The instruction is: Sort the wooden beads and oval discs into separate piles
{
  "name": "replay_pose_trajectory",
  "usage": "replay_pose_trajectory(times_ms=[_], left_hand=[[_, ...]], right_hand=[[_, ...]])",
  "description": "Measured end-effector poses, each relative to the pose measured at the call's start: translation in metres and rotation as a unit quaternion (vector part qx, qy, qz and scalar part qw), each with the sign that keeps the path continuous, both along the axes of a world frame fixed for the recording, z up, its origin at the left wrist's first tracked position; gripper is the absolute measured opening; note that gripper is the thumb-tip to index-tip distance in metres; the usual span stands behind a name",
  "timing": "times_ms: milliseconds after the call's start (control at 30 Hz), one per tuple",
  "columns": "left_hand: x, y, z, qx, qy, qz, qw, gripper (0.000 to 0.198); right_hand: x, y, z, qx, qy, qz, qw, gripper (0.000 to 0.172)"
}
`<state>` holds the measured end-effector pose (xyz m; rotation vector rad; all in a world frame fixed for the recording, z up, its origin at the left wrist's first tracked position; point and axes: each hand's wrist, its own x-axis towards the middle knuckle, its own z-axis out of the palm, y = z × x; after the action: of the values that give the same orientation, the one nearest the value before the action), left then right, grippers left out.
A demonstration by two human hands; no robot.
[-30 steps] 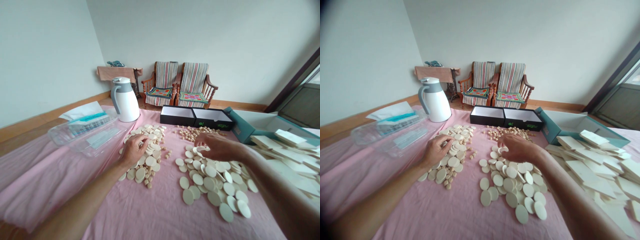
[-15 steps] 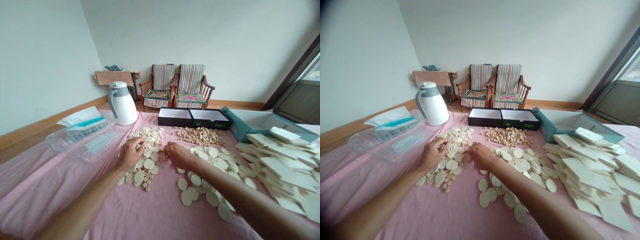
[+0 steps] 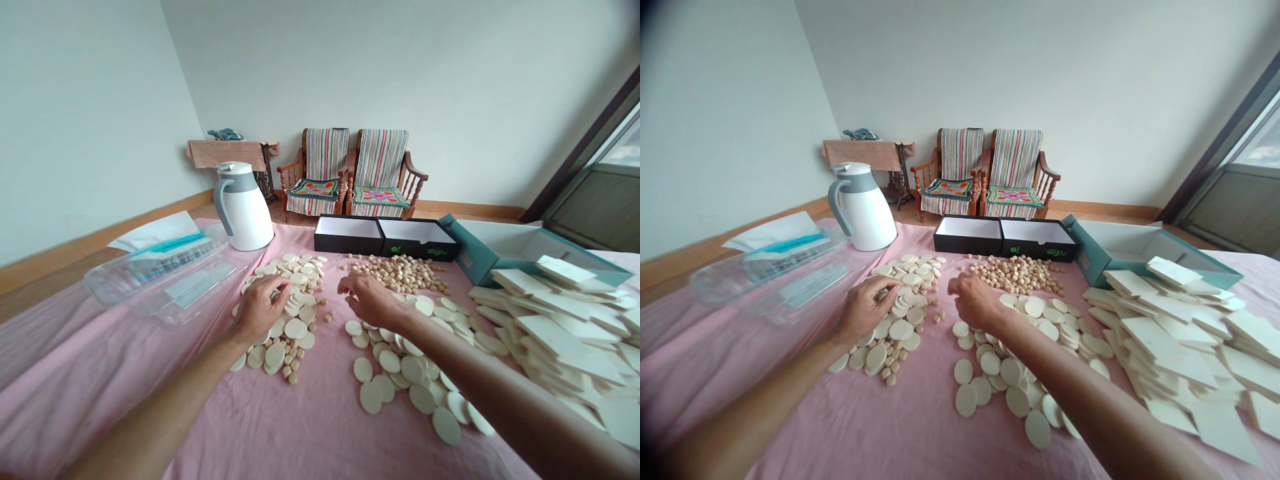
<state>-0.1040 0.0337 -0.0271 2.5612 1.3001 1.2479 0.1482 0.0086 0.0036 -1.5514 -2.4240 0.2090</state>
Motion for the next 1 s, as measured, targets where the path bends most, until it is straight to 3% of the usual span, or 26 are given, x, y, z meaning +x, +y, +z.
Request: replay_pose_trajectory(times_ms=[100,233,367,467,533,600,767,900,1000], left_hand=[[0.0,0.0,0.0,0.005,0.001,0.001,1.0,0.015],[0.0,-0.001,0.001,0.006,-0.001,0.001,1.0,0.014],[0.0,-0.001,0.002,0.004,0.001,0.0,1.0,0.014],[0.001,-0.001,0.002,0.003,-0.003,0.001,1.0,0.014],[0.001,-0.001,0.002,0.003,-0.006,0.001,1.0,0.013],[0.001,0.0,0.001,0.002,-0.007,-0.002,1.0,0.013],[0.0,0.0,0.001,0.001,0.001,0.002,1.0,0.014],[0.0,0.0,0.001,-0.002,-0.001,0.001,1.0,0.014],[0.0,-0.001,0.002,-0.001,-0.002,0.002,1.0,0.015]], right_hand=[[-0.021,-0.014,-0.01,-0.042,0.005,0.064,0.997,0.03],[-0.026,-0.013,-0.017,-0.051,-0.018,0.051,0.997,0.027],[-0.006,0.002,-0.007,-0.033,-0.058,-0.031,0.997,0.03],[0.006,0.009,0.008,0.041,-0.095,-0.121,0.987,0.029],[0.005,0.007,0.015,0.091,-0.1,-0.145,0.98,0.028],[-0.003,0.001,0.015,0.086,-0.078,-0.108,0.987,0.026],[-0.033,-0.019,-0.008,-0.034,-0.005,0.057,0.998,0.021],[-0.04,-0.02,-0.022,-0.034,-0.015,0.059,0.998,0.019],[-0.027,-0.009,-0.018,-0.04,-0.033,0.026,0.998,0.023]])
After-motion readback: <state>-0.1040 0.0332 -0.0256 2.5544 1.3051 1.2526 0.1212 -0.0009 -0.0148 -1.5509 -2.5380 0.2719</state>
